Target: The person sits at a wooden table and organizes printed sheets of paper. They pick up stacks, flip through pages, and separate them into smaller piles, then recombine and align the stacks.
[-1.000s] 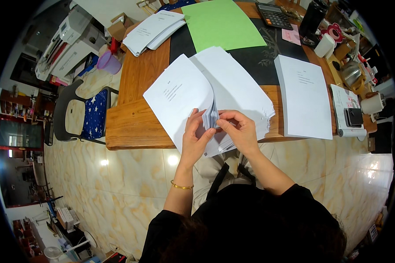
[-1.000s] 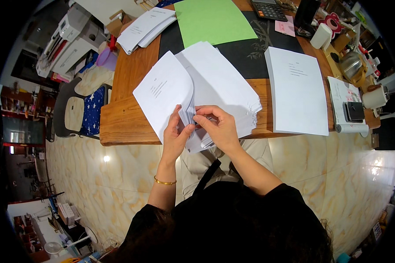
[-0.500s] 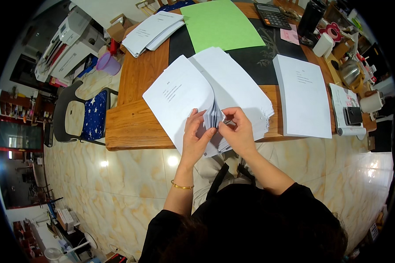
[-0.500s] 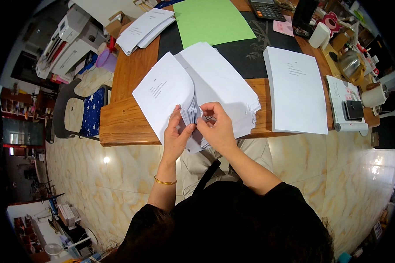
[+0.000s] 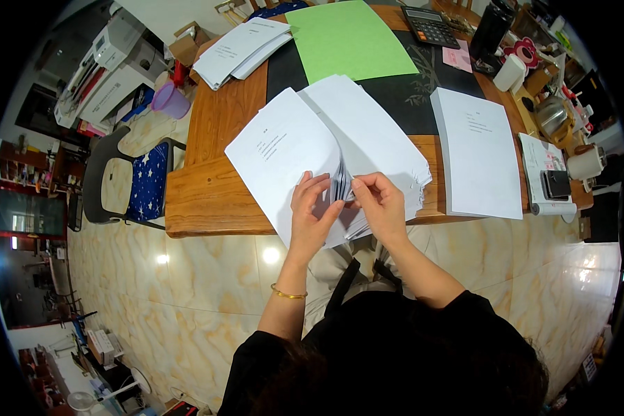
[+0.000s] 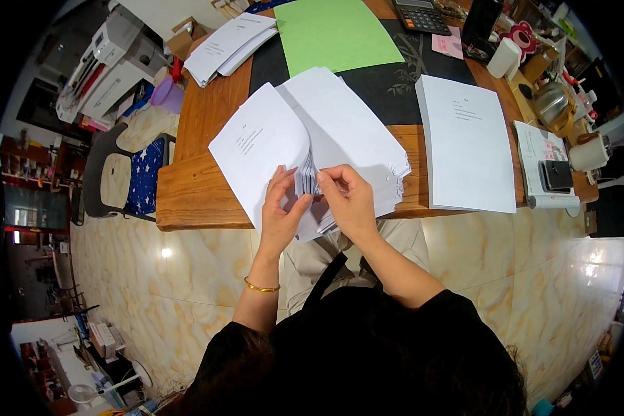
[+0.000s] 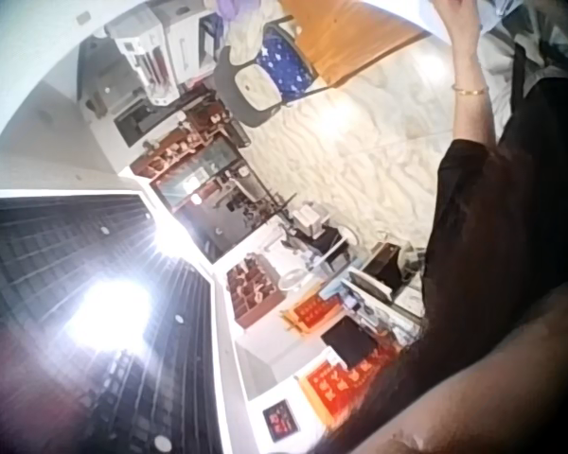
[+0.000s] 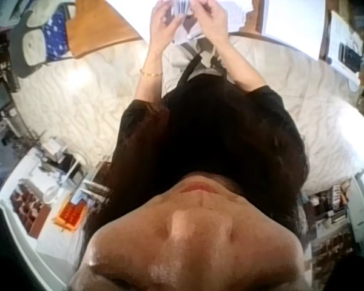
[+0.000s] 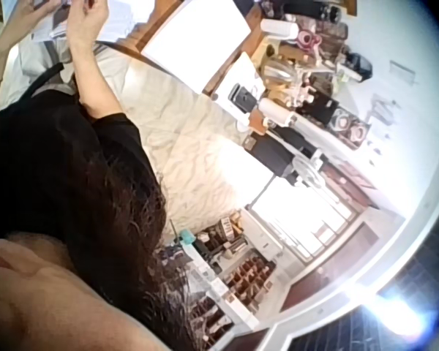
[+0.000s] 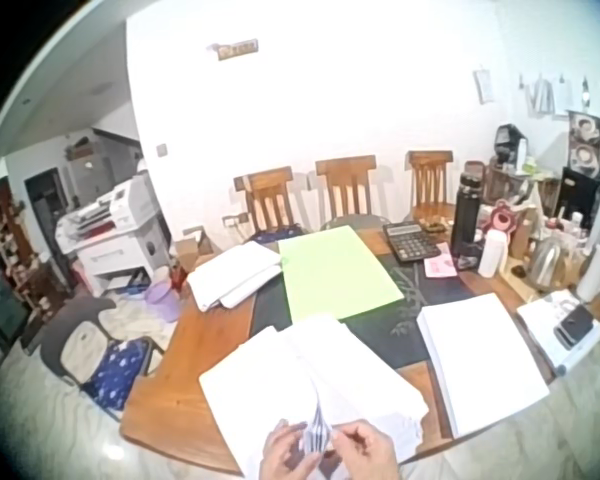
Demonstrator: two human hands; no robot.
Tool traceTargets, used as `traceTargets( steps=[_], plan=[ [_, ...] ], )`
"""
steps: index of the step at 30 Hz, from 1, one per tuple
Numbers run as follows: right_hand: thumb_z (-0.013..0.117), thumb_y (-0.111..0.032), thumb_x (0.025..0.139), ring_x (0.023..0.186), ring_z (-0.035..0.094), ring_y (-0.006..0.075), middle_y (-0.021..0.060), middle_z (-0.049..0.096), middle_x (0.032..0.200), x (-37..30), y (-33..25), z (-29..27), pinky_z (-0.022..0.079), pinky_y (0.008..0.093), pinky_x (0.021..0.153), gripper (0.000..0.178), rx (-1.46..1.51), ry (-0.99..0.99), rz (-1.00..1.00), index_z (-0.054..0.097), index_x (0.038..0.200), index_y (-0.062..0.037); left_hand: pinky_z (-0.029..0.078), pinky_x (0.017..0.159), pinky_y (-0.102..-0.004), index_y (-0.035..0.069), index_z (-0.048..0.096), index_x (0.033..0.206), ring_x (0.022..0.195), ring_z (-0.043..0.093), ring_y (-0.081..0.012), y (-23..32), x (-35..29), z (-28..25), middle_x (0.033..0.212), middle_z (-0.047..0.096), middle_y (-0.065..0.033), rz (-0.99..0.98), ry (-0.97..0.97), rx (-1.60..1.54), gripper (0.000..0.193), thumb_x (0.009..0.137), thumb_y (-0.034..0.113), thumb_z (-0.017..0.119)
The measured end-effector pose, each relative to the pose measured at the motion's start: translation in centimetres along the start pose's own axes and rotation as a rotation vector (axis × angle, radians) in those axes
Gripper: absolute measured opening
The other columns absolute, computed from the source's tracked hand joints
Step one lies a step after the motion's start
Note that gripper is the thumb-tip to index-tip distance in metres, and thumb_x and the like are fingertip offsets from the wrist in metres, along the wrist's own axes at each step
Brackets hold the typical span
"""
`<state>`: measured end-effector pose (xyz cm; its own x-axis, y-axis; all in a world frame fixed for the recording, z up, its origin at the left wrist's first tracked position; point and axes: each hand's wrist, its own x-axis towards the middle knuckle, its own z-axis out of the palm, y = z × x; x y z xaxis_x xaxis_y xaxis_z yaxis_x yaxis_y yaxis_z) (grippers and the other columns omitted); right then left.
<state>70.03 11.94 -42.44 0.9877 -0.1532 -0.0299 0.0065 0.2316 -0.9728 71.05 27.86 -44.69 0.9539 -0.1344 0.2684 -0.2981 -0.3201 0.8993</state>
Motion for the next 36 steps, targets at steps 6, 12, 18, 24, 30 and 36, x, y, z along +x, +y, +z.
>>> traceTargets(
  steps=[6,12,18,24,30,36],
  plan=[
    [0.069,-0.011,0.094,0.081,0.065,0.0101,0.0069,0.069,0.095,-0.1,0.5,-0.5,0.059,0.0256,0.068,0.017,0.007,0.015,0.013,0.067,0.102,0.0043,0.025,0.116,-0.0496,0.011,0.066,0.121,0.142,0.036,-0.0368,0.1,-0.2,0.5,0.133,0.059,-0.0078,0.028,0.017,0.100,0.039,0.084,0.018,0.077],
    [0.071,-0.010,0.092,0.081,0.066,0.0111,0.0084,0.071,0.098,0.1,0.4,-0.6,0.058,0.0251,0.067,0.019,-0.008,0.016,0.029,0.069,0.104,0.0046,0.020,0.117,-0.0505,0.011,0.066,0.121,0.142,0.035,-0.0362,0.1,-0.2,0.5,0.133,0.059,-0.0071,0.031,0.007,0.133,0.039,0.085,0.020,0.076],
    [0.070,-0.010,0.093,0.079,0.066,0.0107,0.0085,0.072,0.094,0.1,0.3,-0.7,0.057,0.0248,0.067,0.019,-0.014,0.013,0.025,0.069,0.105,0.0046,0.020,0.117,-0.0507,0.011,0.065,0.123,0.142,0.036,-0.0358,0.4,-0.1,0.5,0.133,0.059,-0.0074,0.034,0.005,0.154,0.039,0.086,0.020,0.075],
    [0.069,-0.011,0.094,0.080,0.066,0.0101,0.0077,0.071,0.093,0.1,0.5,-0.8,0.057,0.0244,0.068,0.019,0.031,-0.009,0.048,0.069,0.106,0.0046,0.028,0.113,-0.0459,0.009,0.062,0.126,0.134,0.046,-0.0319,1.3,0.2,0.7,0.130,0.062,-0.0082,-0.019,-0.003,0.106,0.043,0.085,0.017,0.074],
    [0.068,-0.012,0.094,0.080,0.065,0.0098,0.0065,0.071,0.092,0.2,0.4,-0.8,0.057,0.0248,0.070,0.019,-0.002,-0.015,0.042,0.070,0.105,0.0043,0.042,0.101,-0.0412,0.005,0.063,0.125,0.114,0.059,-0.0295,1.8,1.1,1.0,0.120,0.066,-0.0119,-0.039,0.030,0.040,0.043,0.085,0.017,0.074],
    [0.068,-0.011,0.094,0.080,0.065,0.0095,0.0063,0.071,0.090,0.2,0.1,-0.9,0.056,0.0245,0.071,0.018,-0.006,-0.003,0.072,0.070,0.103,0.0046,0.046,0.092,-0.0402,0.005,0.067,0.119,0.102,0.063,-0.0285,1.9,1.3,1.1,0.110,0.069,-0.0118,-0.038,0.032,0.067,0.038,0.086,0.021,0.075]
  ],
)
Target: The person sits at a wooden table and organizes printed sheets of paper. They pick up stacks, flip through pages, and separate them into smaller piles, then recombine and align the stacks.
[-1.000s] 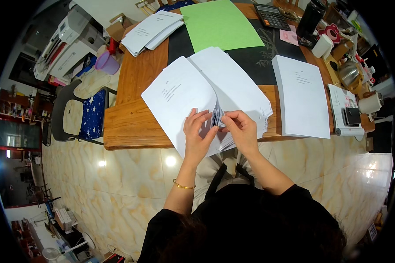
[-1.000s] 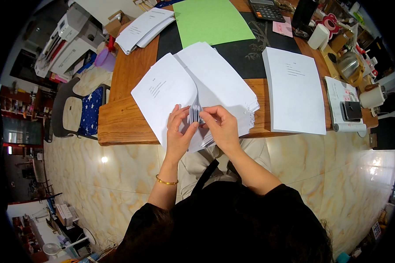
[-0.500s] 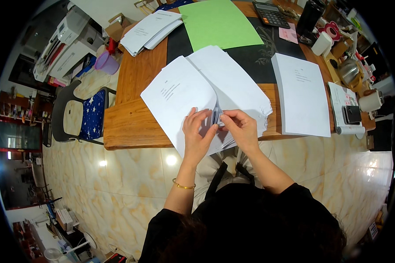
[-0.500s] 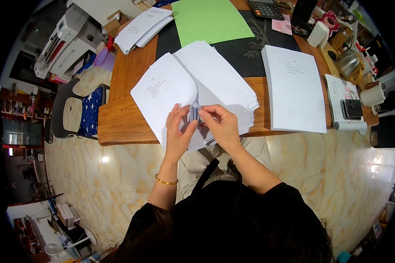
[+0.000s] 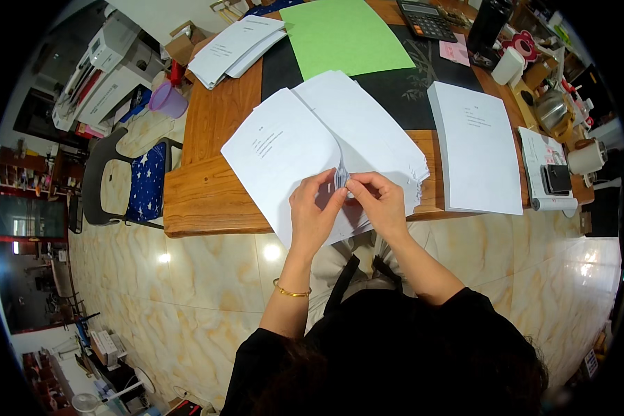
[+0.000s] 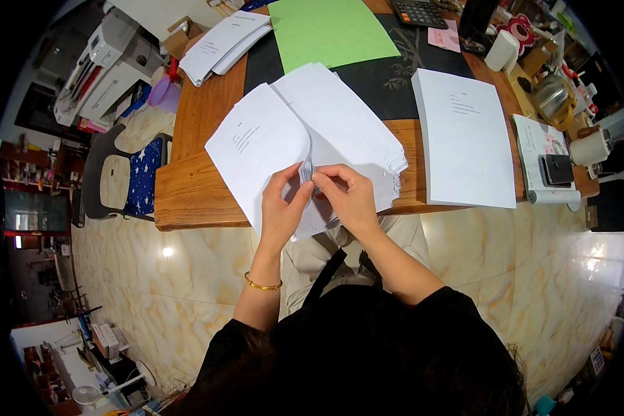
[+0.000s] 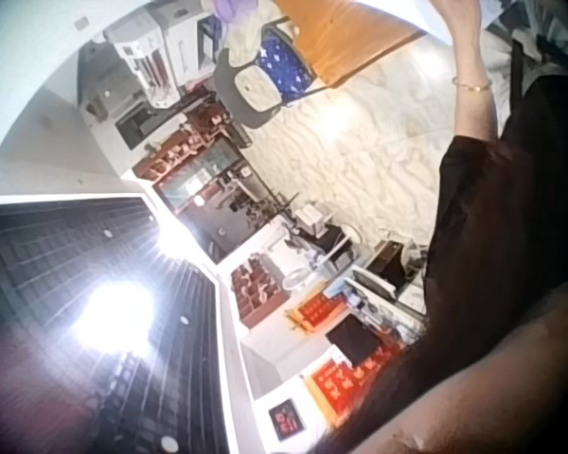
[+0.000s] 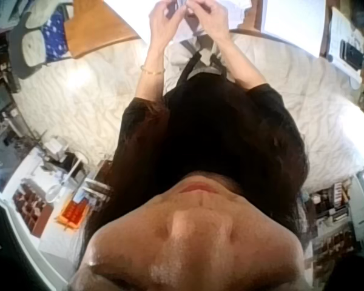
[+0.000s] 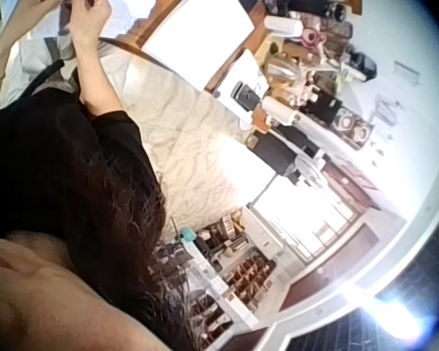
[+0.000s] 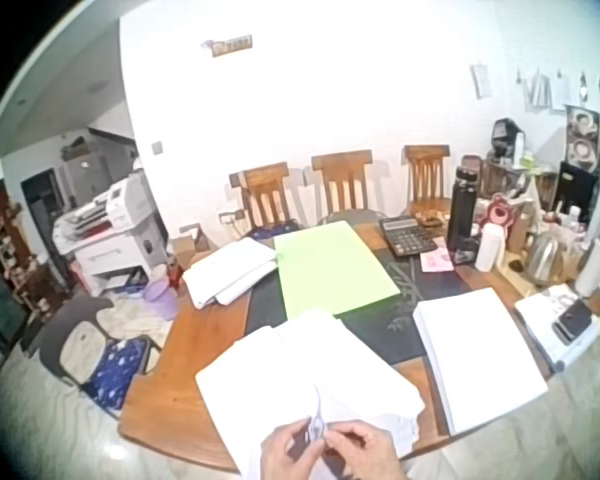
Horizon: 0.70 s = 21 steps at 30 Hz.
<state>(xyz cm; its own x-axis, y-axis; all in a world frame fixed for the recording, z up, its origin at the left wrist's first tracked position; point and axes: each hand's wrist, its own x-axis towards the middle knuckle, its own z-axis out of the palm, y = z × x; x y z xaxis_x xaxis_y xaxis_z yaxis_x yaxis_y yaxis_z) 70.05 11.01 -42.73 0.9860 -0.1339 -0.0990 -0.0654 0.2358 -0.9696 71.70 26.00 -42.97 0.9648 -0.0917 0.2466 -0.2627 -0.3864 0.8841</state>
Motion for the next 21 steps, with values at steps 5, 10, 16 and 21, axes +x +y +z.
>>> traceTargets(
  steps=[5,10,16,21],
  plan=[
    [0.069,-0.011,0.093,0.078,0.066,0.0094,0.0056,0.071,0.088,0.1,-0.1,0.0,0.055,0.0235,0.070,0.018,-0.033,0.005,-0.001,0.071,0.103,0.0044,0.046,0.090,-0.0401,0.005,0.069,0.115,0.099,0.064,-0.0284,-0.1,0.1,0.1,0.107,0.069,-0.0108,0.002,-0.001,-0.027,0.034,0.086,0.022,0.075],
    [0.070,-0.011,0.092,0.076,0.066,0.0093,0.0054,0.072,0.088,0.0,-0.1,0.0,0.054,0.0227,0.070,0.019,-0.043,0.014,0.004,0.071,0.103,0.0041,0.044,0.092,-0.0389,0.005,0.070,0.112,0.101,0.062,-0.0269,-0.4,-0.1,0.1,0.107,0.069,-0.0098,-0.020,0.010,-0.034,0.031,0.087,0.023,0.075],
    [0.071,-0.011,0.092,0.079,0.065,0.0088,0.0056,0.072,0.090,0.1,0.2,-0.1,0.054,0.0227,0.071,0.019,-0.067,0.028,-0.034,0.071,0.103,0.0039,0.042,0.094,-0.0395,0.004,0.070,0.108,0.101,0.060,-0.0270,-0.8,-0.2,0.1,0.107,0.068,-0.0095,-0.031,-0.007,-0.009,0.030,0.087,0.025,0.075],
    [0.071,-0.011,0.092,0.079,0.065,0.0083,0.0063,0.072,0.091,0.1,0.3,-0.2,0.054,0.0226,0.072,0.018,-0.091,0.020,-0.039,0.071,0.102,0.0041,0.040,0.096,-0.0396,0.003,0.070,0.107,0.104,0.059,-0.0276,-1.0,-0.2,0.1,0.108,0.067,-0.0101,-0.054,-0.014,0.004,0.030,0.087,0.025,0.075]
  ],
)
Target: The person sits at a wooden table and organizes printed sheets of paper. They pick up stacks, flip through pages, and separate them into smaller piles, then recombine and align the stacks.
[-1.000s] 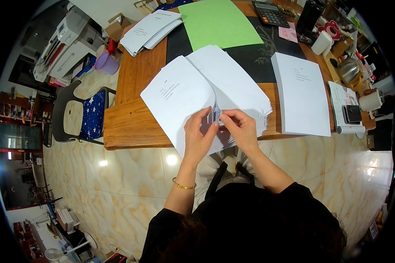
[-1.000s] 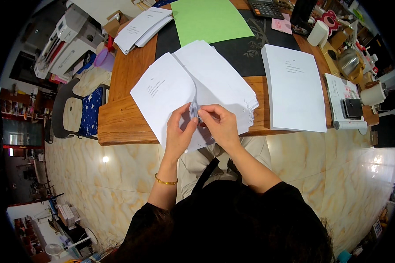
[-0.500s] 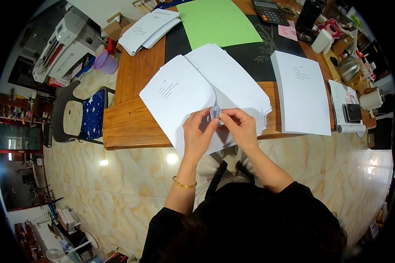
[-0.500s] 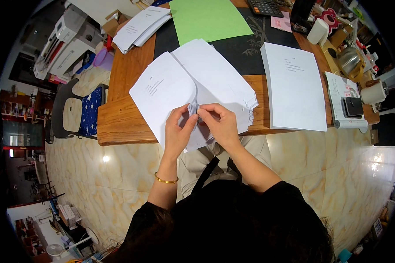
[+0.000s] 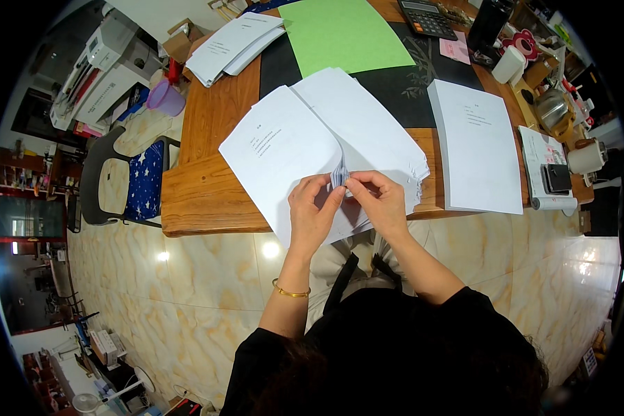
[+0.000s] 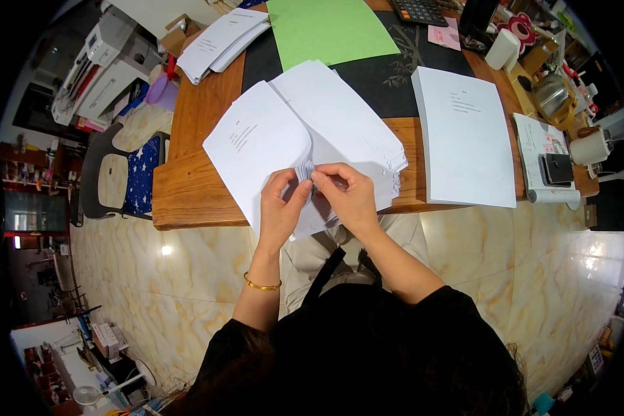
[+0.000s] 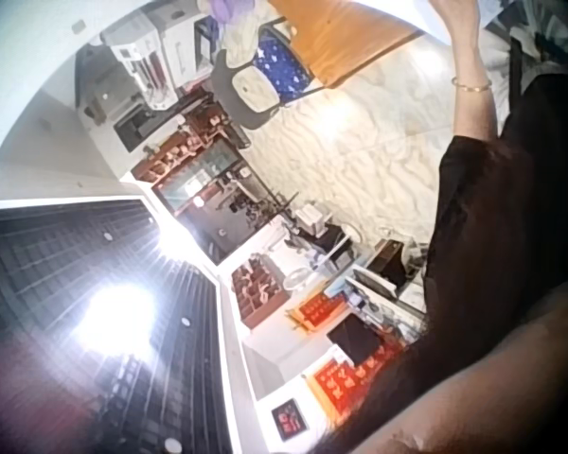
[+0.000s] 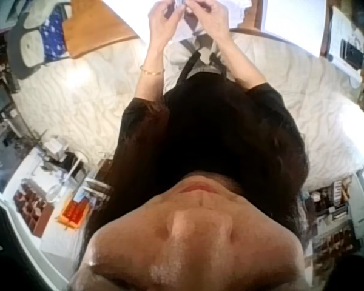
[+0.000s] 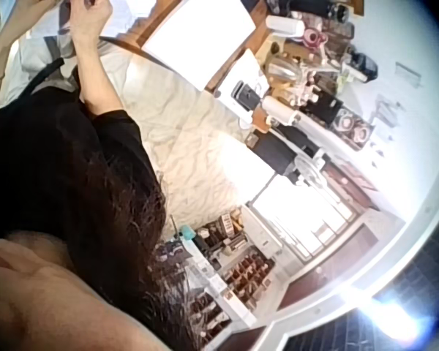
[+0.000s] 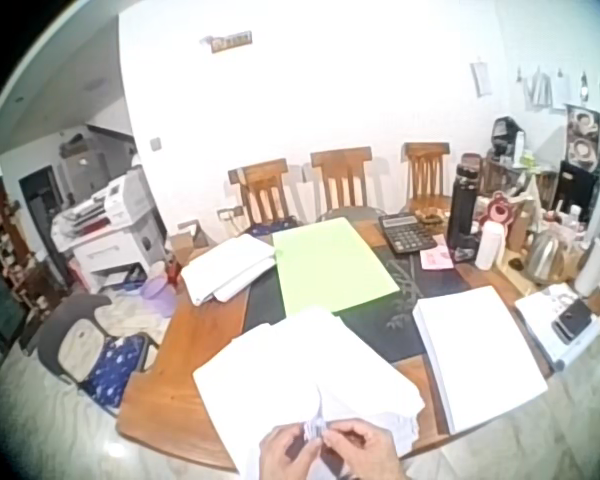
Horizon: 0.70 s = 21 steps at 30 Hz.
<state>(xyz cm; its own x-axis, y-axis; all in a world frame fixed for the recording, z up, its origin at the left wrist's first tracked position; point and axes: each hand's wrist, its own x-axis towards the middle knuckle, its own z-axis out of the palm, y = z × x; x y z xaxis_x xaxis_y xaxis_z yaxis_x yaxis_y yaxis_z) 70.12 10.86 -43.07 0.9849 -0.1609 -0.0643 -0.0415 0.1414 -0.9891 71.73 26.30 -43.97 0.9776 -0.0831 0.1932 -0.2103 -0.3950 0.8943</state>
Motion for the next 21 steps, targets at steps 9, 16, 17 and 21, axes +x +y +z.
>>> traceTargets(
  steps=[9,16,17,21],
  plan=[
    [0.079,-0.012,0.083,0.088,0.063,0.0088,0.0042,0.068,0.096,0.38,0.29,0.26,0.049,0.0207,0.069,0.034,-0.033,0.015,-0.032,0.062,0.110,0.0006,0.041,0.095,-0.0392,0.007,0.071,0.109,0.103,0.059,-0.0262,0.37,-0.02,0.04,0.109,0.067,-0.0082,0.014,0.011,-0.024,0.029,0.086,0.023,0.075],
    [0.077,-0.009,0.082,0.090,0.061,0.0097,0.0054,0.066,0.098,0.23,0.05,0.14,0.050,0.0223,0.071,0.035,0.005,-0.029,-0.042,0.061,0.112,0.0014,0.042,0.094,-0.0388,0.009,0.071,0.110,0.100,0.058,-0.0250,0.39,-0.08,-0.10,0.108,0.067,-0.0068,0.017,0.013,-0.074,0.031,0.082,0.018,0.078],
    [0.077,-0.008,0.082,0.090,0.061,0.0098,0.0055,0.065,0.098,0.23,0.05,0.13,0.050,0.0225,0.071,0.036,0.014,-0.035,-0.037,0.060,0.113,0.0014,0.042,0.095,-0.0389,0.009,0.071,0.110,0.101,0.058,-0.0251,0.47,-0.06,-0.10,0.108,0.067,-0.0067,0.016,0.007,-0.056,0.031,0.081,0.018,0.079],
    [0.075,-0.005,0.083,0.090,0.059,0.0100,0.0053,0.063,0.099,0.22,0.10,0.14,0.050,0.0227,0.073,0.040,-0.002,-0.035,-0.040,0.057,0.118,0.0010,0.046,0.094,-0.0344,0.003,0.069,0.115,0.104,0.060,-0.0219,0.64,-0.08,-0.32,0.110,0.066,-0.0088,0.040,-0.023,0.034,0.035,0.081,0.009,0.078]
  ],
)
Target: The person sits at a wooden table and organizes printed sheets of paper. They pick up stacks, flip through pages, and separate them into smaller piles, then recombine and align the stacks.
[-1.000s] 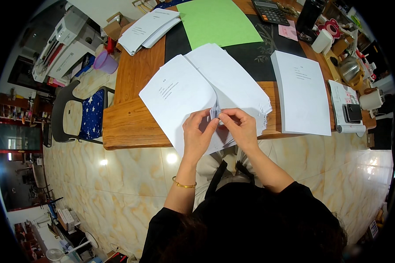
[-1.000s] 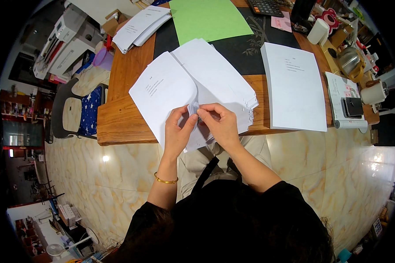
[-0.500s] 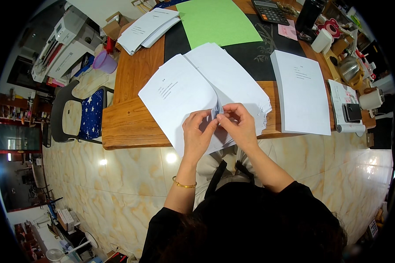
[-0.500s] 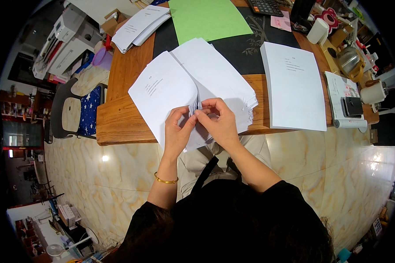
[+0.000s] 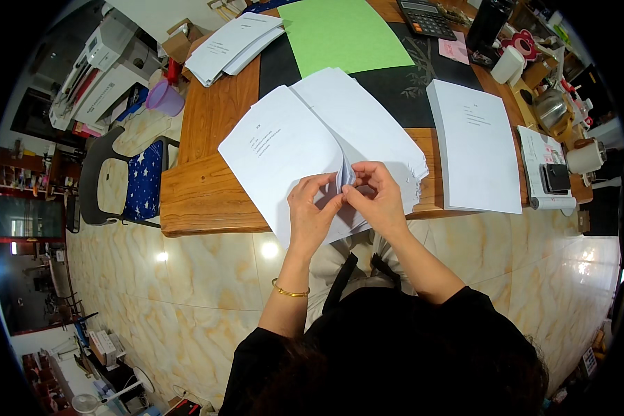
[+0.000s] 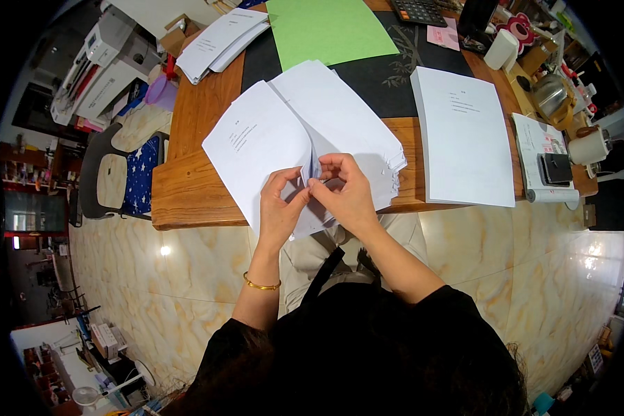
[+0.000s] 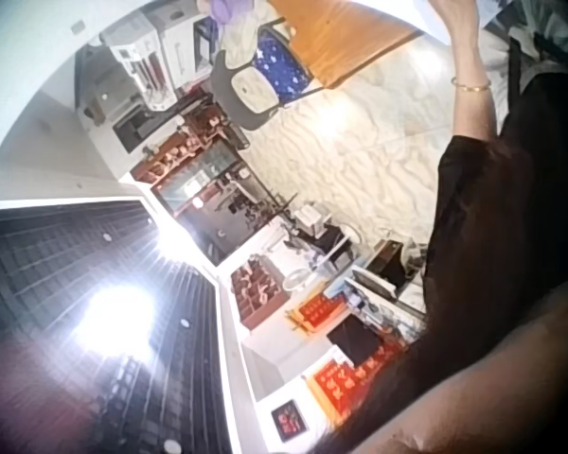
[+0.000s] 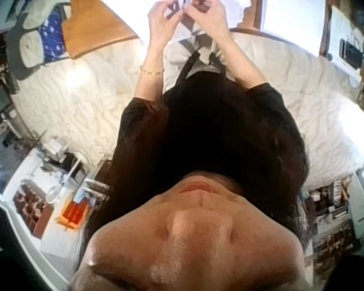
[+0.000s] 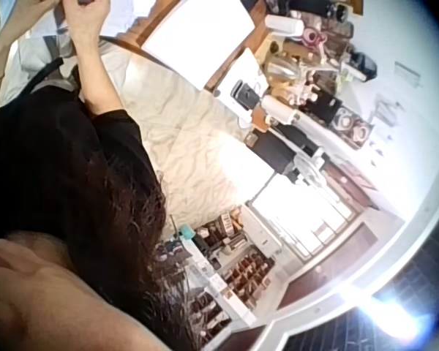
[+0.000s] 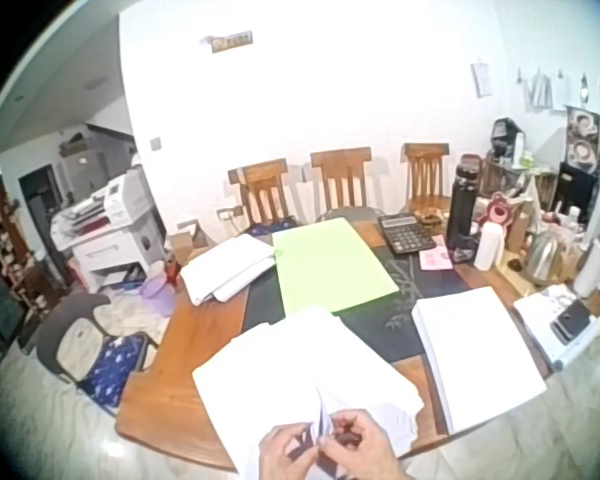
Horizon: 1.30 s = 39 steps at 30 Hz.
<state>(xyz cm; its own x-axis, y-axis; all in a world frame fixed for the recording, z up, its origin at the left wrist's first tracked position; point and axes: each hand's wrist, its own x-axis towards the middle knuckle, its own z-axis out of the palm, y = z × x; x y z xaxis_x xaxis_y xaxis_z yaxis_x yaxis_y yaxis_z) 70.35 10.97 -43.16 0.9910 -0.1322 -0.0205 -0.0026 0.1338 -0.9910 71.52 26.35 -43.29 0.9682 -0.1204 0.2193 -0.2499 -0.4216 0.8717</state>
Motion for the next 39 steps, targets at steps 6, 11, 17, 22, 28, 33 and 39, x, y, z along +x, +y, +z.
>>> traceTargets(
  steps=[6,11,17,22,28,33,39],
  plan=[
    [0.072,-0.005,0.085,0.091,0.059,0.0105,0.0049,0.062,0.101,0.0,0.5,-0.1,0.049,0.0218,0.074,0.037,0.036,0.004,-0.021,0.057,0.118,0.0008,0.043,0.097,-0.0364,0.006,0.068,0.118,0.107,0.059,-0.0243,-0.1,-0.1,0.1,0.112,0.067,-0.0080,-0.060,0.009,-0.070,0.039,0.081,0.013,0.079],
    [0.069,-0.005,0.087,0.092,0.060,0.0111,0.0051,0.062,0.101,0.0,0.5,-0.4,0.050,0.0224,0.073,0.034,0.097,-0.033,0.014,0.057,0.117,0.0015,0.040,0.100,-0.0397,0.009,0.069,0.116,0.109,0.058,-0.0265,-0.2,-0.1,0.2,0.114,0.068,-0.0073,-0.026,0.009,-0.046,0.038,0.081,0.018,0.079],
    [0.068,-0.002,0.086,0.088,0.059,0.0116,0.0070,0.061,0.103,0.1,0.9,-0.2,0.052,0.0241,0.072,0.035,0.024,-0.001,-0.031,0.055,0.118,0.0014,0.040,0.099,-0.0401,0.008,0.067,0.118,0.108,0.057,-0.0257,-0.8,-0.3,0.3,0.113,0.068,-0.0090,-0.095,0.015,-0.048,0.038,0.083,0.019,0.077],
    [0.068,-0.001,0.085,0.085,0.058,0.0113,0.0079,0.061,0.104,0.2,1.0,0.2,0.052,0.0239,0.072,0.037,-0.058,0.073,-0.094,0.053,0.119,0.0001,0.041,0.098,-0.0400,0.006,0.065,0.125,0.097,0.054,-0.0225,1.2,-0.3,0.3,0.100,0.066,-0.0076,-0.243,0.048,-0.281,0.035,0.090,0.010,0.066],
    [0.065,-0.003,0.090,0.082,0.061,0.0096,0.0078,0.065,0.100,0.0,-0.3,0.5,0.053,0.0238,0.069,0.027,-0.022,0.127,0.013,0.058,0.115,0.0012,0.033,0.106,-0.0417,0.013,0.070,0.122,0.085,0.051,-0.0192,0.9,-1.0,0.6,0.079,0.056,-0.0031,0.064,0.007,0.134,0.034,0.091,0.004,0.059],
    [0.064,-0.007,0.094,0.084,0.063,0.0093,0.0058,0.066,0.098,0.0,0.3,-0.2,0.056,0.0240,0.068,0.023,0.017,0.085,-0.015,0.062,0.115,0.0023,0.028,0.110,-0.0477,0.015,0.073,0.110,0.101,0.056,-0.0240,0.9,-0.6,1.8,0.094,0.061,-0.0072,0.172,0.110,0.192,0.024,0.086,0.016,0.072],
    [0.066,-0.009,0.095,0.087,0.064,0.0107,0.0071,0.065,0.104,0.1,0.1,-1.1,0.059,0.0259,0.072,0.030,0.081,-0.024,-0.001,0.062,0.123,-0.0006,0.027,0.110,-0.0462,0.012,0.072,0.105,0.097,0.059,-0.0199,1.5,0.1,1.7,0.096,0.065,-0.0046,0.016,0.072,0.072,0.025,0.083,0.024,0.078]
  ],
)
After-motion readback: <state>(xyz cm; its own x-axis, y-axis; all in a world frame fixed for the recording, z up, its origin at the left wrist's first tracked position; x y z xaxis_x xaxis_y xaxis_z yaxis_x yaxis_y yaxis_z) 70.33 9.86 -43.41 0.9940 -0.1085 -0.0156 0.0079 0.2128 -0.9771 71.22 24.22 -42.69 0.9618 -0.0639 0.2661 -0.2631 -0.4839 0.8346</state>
